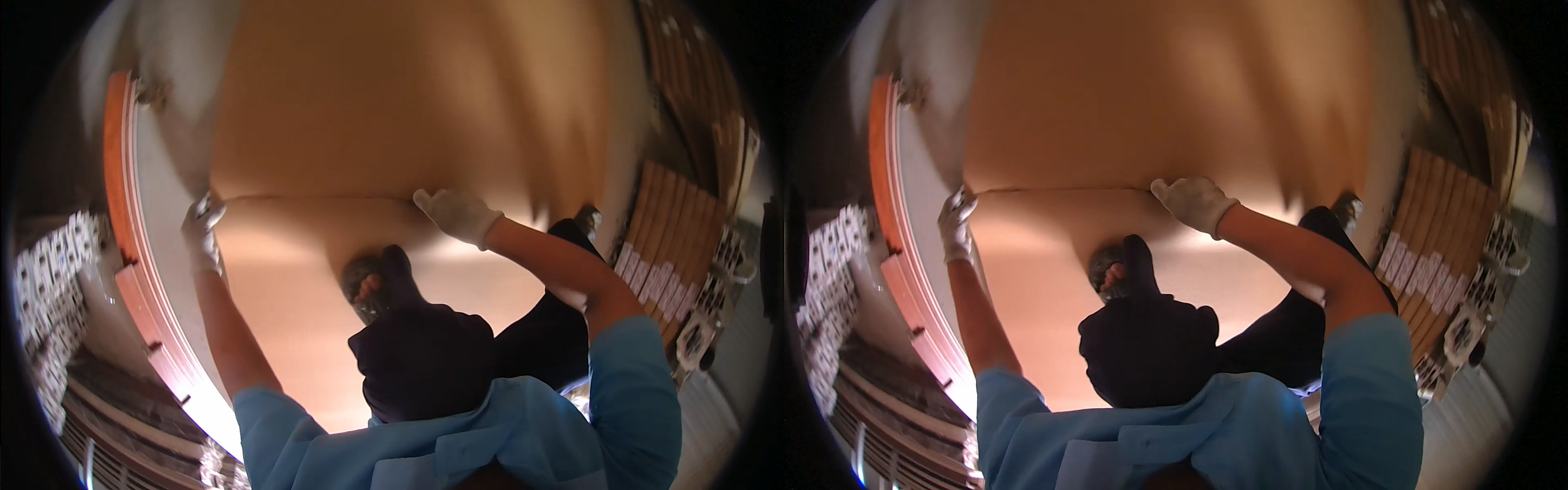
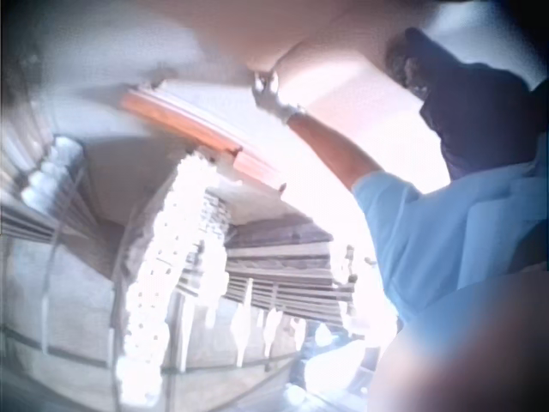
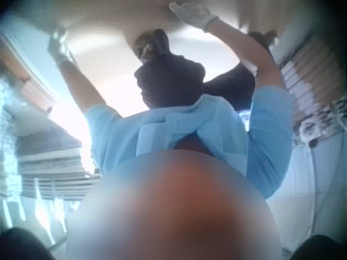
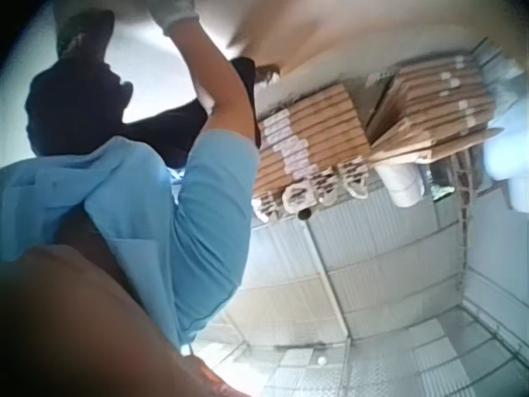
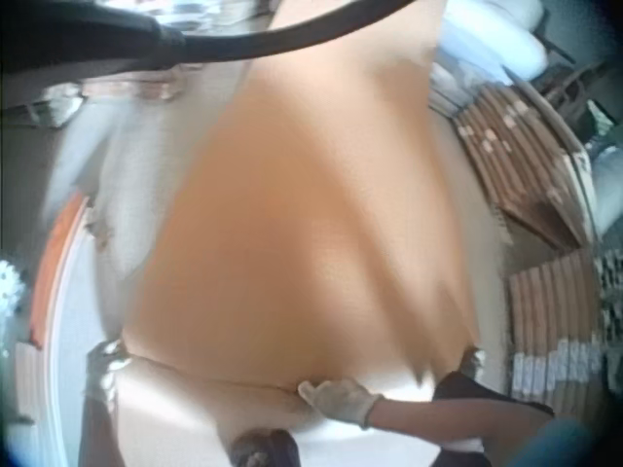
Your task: The person uses a utility knife to cut a large sheet of brown cardboard on the floor. They repeatedly position the sheet, score it, and tear it into smaller pieces, then stack the cut pieces.
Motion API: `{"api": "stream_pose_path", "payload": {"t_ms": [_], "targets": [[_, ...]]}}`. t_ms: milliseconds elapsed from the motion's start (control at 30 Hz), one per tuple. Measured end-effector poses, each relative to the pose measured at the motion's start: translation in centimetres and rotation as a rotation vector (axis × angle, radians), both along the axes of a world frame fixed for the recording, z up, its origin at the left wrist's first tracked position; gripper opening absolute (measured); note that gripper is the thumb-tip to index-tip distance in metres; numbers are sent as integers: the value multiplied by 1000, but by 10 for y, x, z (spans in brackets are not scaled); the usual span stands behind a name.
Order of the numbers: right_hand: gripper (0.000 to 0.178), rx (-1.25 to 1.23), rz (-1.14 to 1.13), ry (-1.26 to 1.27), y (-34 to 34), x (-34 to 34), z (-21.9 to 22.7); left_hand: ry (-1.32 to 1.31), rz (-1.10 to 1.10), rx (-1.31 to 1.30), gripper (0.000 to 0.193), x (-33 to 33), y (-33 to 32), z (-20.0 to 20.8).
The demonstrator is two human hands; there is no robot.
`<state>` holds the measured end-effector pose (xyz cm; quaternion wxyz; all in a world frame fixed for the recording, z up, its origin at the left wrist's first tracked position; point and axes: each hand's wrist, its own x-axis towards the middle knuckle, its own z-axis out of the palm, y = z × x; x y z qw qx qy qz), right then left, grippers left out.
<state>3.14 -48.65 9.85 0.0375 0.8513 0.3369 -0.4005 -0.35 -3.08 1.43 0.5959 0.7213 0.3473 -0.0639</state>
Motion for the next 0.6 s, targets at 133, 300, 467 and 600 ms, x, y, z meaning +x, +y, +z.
{"api": "stream_pose_path", "payload": {"t_ms": [133, 300, 467, 600], "targets": [[21, -97, 24, 66, -40, -2, 4, 33, -218, 724, 48, 10, -33, 28], [26, 0, -81, 64, -49, -9, 2, -558, -668, 891, 41, 5, -222, 14], [28, -25, -98, 71, -72, -15, -18, -393, -1013, 1012, 40, 8, -319, 4], [38, 182, -164, -124, -128, -32, -21, -399, -1046, 1030, 40, 8, -312, 6]]}}
